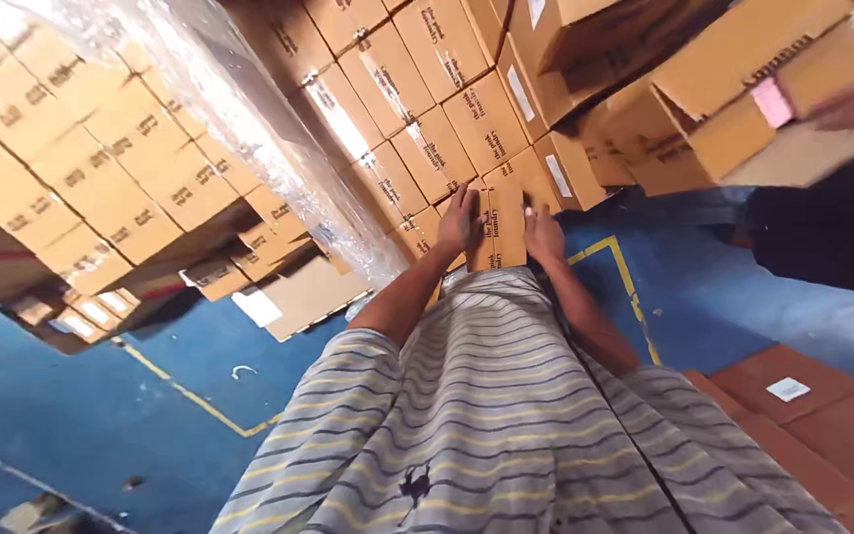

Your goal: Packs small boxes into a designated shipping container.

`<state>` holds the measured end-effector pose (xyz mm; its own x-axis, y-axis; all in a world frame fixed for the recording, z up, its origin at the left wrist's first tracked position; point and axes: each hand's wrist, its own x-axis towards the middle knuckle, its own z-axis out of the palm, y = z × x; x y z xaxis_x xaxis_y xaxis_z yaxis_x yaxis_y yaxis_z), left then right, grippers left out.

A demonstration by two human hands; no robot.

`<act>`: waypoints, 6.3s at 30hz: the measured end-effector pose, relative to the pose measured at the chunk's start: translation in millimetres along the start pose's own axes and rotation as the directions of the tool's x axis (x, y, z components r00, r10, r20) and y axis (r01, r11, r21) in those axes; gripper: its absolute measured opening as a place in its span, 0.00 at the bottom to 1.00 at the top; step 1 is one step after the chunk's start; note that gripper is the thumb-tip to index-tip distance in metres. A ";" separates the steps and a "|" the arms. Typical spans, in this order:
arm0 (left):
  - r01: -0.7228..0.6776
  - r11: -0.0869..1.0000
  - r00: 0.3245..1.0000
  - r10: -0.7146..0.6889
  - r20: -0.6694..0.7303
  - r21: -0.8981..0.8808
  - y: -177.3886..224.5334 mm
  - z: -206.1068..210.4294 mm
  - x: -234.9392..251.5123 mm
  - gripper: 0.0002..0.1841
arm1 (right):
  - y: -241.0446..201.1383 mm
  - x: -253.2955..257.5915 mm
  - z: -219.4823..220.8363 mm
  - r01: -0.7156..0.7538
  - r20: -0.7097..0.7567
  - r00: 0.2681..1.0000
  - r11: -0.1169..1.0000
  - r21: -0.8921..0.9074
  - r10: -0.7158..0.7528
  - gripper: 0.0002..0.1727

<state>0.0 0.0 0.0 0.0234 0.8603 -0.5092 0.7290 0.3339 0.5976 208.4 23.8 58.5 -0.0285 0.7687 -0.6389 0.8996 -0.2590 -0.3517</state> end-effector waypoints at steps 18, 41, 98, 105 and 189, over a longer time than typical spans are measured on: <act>0.270 0.913 0.958 -0.286 -0.007 -0.306 10.4 -13.5 -4.1 0.49 | -108.3 133.6 -6.7 0.856 0.524 0.516 0.386 -0.343 -0.677 0.11; 0.204 0.787 0.956 -0.289 -0.057 -0.583 -17.2 -12.4 -13.7 0.30 | -96.2 42.9 -14.5 0.347 0.096 0.937 0.867 -0.359 -0.335 0.23; 0.251 0.298 0.698 -0.715 -0.041 -0.921 -62.3 9.4 -69.4 0.27 | 29.5 -46.7 106.1 -0.036 -0.025 0.998 0.910 0.413 0.051 0.22; 0.308 0.270 0.697 -0.716 0.023 -0.912 -63.8 6.6 -66.8 0.27 | 15.5 -48.6 114.7 -0.072 -0.131 0.982 0.906 0.416 0.138 0.22; 0.217 0.885 0.901 -0.344 -0.265 -0.412 -75.7 -46.7 -79.8 0.23 | 69.9 -32.0 59.8 0.310 -0.211 0.935 0.945 0.105 -0.284 0.32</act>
<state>-89.0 -75.9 24.3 -0.4112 0.7622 -0.4999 0.3683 0.6406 0.6738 246.2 -53.8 13.4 -0.1900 0.9160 -0.3532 0.7953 -0.0674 -0.6025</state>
